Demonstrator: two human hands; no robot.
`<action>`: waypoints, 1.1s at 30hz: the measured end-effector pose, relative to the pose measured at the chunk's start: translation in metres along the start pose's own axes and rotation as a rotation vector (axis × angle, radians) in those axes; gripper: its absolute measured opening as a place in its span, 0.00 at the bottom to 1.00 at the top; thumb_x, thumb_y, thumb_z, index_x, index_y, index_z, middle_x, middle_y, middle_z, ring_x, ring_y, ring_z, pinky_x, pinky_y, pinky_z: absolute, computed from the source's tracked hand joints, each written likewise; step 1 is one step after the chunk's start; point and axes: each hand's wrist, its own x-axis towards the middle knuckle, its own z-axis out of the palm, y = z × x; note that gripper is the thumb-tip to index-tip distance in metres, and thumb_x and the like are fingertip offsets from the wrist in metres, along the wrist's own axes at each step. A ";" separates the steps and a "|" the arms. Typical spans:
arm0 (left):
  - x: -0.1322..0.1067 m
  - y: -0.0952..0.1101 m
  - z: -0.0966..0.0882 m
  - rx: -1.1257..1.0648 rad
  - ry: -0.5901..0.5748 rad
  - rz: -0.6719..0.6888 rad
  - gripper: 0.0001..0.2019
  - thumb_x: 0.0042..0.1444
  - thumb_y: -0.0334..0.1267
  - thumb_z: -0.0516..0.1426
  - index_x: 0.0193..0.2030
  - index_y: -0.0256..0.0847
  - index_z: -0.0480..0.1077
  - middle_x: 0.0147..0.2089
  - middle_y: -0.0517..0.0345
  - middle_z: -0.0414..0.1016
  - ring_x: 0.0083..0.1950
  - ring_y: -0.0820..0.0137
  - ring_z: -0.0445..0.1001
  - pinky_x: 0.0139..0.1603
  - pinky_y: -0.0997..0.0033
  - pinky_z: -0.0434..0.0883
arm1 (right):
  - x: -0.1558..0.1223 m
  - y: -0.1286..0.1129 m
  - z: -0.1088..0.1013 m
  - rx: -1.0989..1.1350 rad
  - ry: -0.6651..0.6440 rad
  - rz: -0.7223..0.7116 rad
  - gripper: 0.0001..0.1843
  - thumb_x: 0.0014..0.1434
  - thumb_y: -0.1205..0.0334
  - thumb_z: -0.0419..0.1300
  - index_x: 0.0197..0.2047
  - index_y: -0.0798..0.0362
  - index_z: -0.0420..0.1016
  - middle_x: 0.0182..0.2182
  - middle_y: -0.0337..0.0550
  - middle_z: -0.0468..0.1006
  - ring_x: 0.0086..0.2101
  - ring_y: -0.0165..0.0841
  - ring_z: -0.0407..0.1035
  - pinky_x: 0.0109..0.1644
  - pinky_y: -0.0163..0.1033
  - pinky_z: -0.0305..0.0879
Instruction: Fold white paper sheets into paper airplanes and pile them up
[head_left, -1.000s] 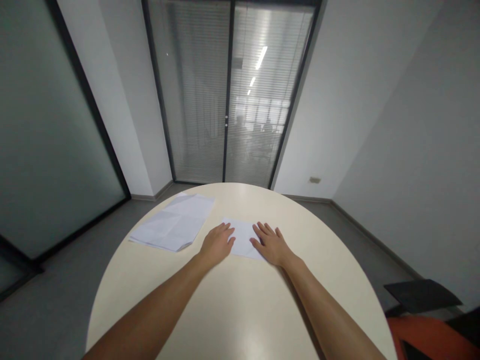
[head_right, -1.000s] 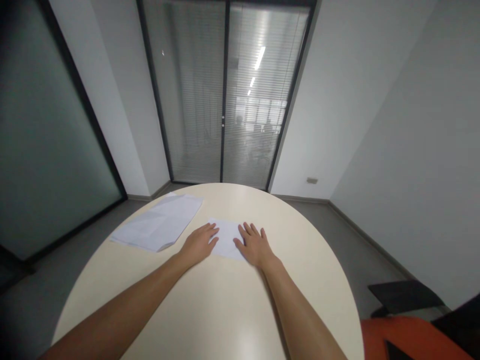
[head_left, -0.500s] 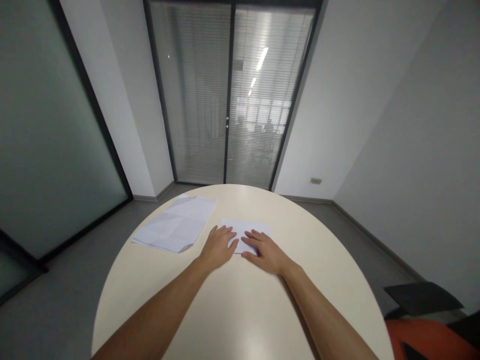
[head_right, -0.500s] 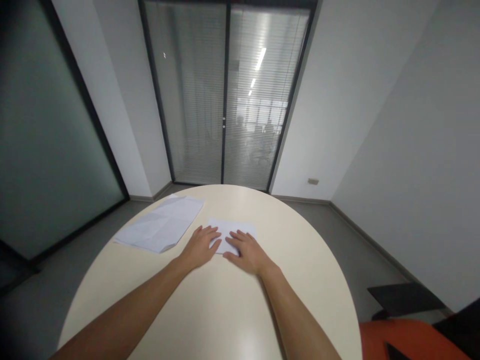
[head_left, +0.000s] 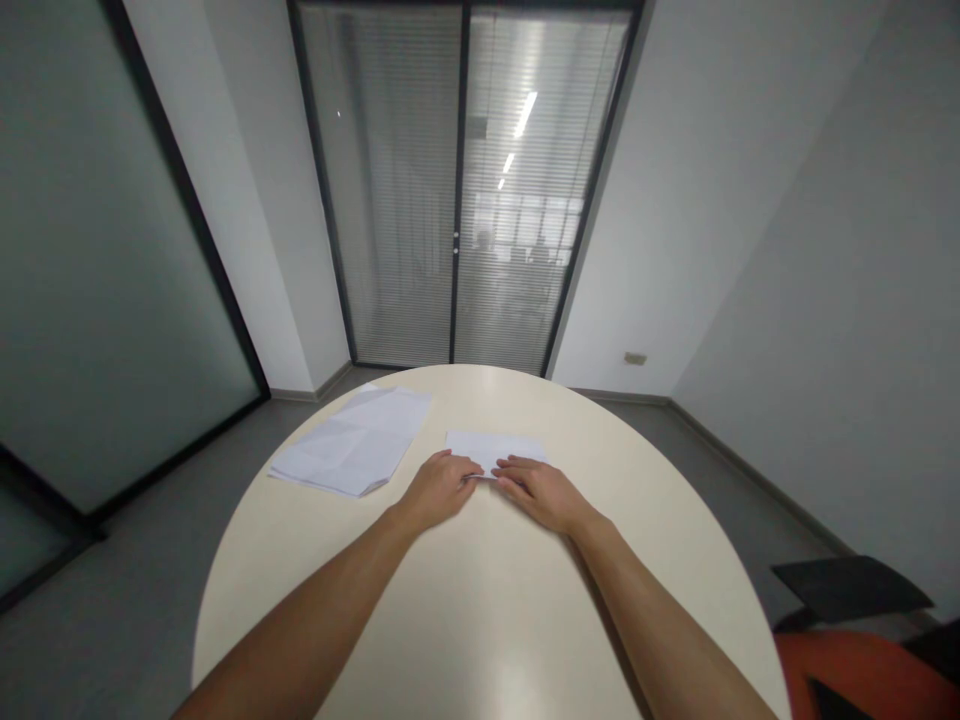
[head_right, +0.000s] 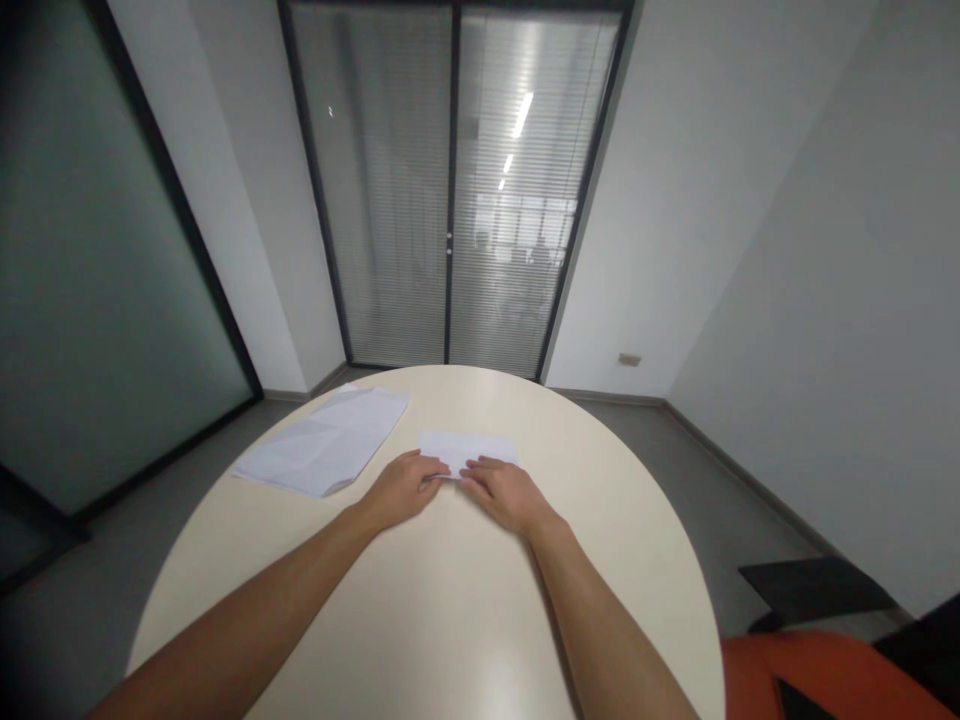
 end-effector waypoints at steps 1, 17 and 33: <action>0.001 0.000 0.000 0.001 0.006 -0.007 0.13 0.63 0.33 0.55 0.49 0.46 0.78 0.50 0.58 0.82 0.52 0.65 0.79 0.66 0.53 0.63 | 0.000 0.000 -0.001 -0.010 -0.004 -0.002 0.25 0.72 0.46 0.46 0.59 0.46 0.76 0.56 0.44 0.78 0.59 0.42 0.69 0.64 0.49 0.64; 0.003 -0.005 -0.009 -0.108 0.107 -0.246 0.10 0.63 0.41 0.56 0.42 0.47 0.80 0.42 0.57 0.83 0.44 0.63 0.79 0.46 0.68 0.70 | -0.017 0.032 -0.018 0.028 0.042 0.172 0.23 0.70 0.49 0.48 0.53 0.50 0.80 0.50 0.48 0.82 0.48 0.44 0.76 0.53 0.46 0.69; 0.011 -0.001 -0.013 -0.467 0.410 -0.406 0.13 0.57 0.49 0.61 0.38 0.40 0.77 0.36 0.58 0.81 0.37 0.66 0.76 0.40 0.70 0.70 | -0.014 0.055 -0.009 0.599 0.378 0.320 0.23 0.58 0.44 0.64 0.47 0.54 0.80 0.47 0.51 0.83 0.48 0.45 0.76 0.57 0.51 0.68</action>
